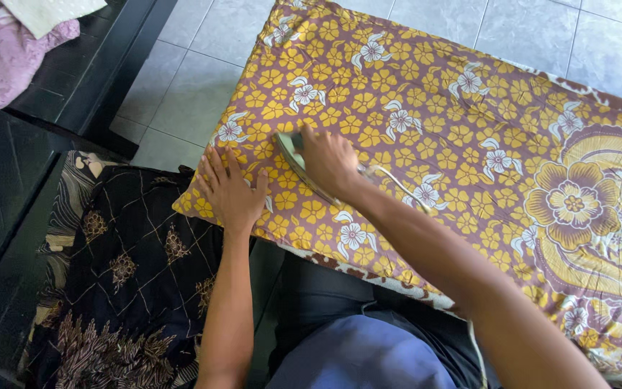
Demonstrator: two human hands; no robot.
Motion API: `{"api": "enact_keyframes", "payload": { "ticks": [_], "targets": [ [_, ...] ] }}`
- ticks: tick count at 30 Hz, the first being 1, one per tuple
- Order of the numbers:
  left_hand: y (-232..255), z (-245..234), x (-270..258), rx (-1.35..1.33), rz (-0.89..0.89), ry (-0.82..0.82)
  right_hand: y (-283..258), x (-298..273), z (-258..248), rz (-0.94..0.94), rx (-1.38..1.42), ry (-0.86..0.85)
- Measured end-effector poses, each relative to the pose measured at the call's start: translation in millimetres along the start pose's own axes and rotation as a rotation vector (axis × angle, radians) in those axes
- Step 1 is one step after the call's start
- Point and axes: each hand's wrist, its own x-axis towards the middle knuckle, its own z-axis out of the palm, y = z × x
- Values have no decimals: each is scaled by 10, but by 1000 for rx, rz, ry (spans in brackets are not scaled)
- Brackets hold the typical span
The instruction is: The person spreads a yellow floral cloth across a patterned surface and smooths it with their hands before ironing the entire surface of the cloth.
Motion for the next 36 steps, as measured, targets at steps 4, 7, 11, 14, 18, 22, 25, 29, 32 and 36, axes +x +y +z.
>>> {"api": "enact_keyframes", "payload": {
  "ticks": [4, 7, 11, 14, 18, 22, 25, 29, 32, 36],
  "targets": [
    [-14, 42, 14, 21, -6, 3, -42, 514, 2, 185, 34, -65],
    [-52, 83, 12, 38, -6, 4, 115, 542, -107, 235, 44, -12],
    [-82, 126, 26, 51, 13, 13, 471, 356, -303, 282, 39, 21],
    [-105, 130, 27, 60, 12, -4, 768, 93, -438, 283, 13, 44],
    [-108, 134, 37, 79, -2, -32, 1063, -303, -601, 347, 22, 19],
    [-89, 117, 67, 78, -19, -60, 1267, -642, -732, 426, 12, -12],
    [-69, 104, 48, 73, -34, -74, 1372, -691, -739, 502, 91, 32],
    [-54, 92, 59, 65, -37, -74, 1444, -368, -635, 442, 63, 143],
    [-36, 51, 26, 48, -14, -31, 1382, 135, -532, 387, 35, 178],
    [4, 19, -8, 20, 8, 9, 1123, 793, -345, 321, 85, 137]
  ]
}}
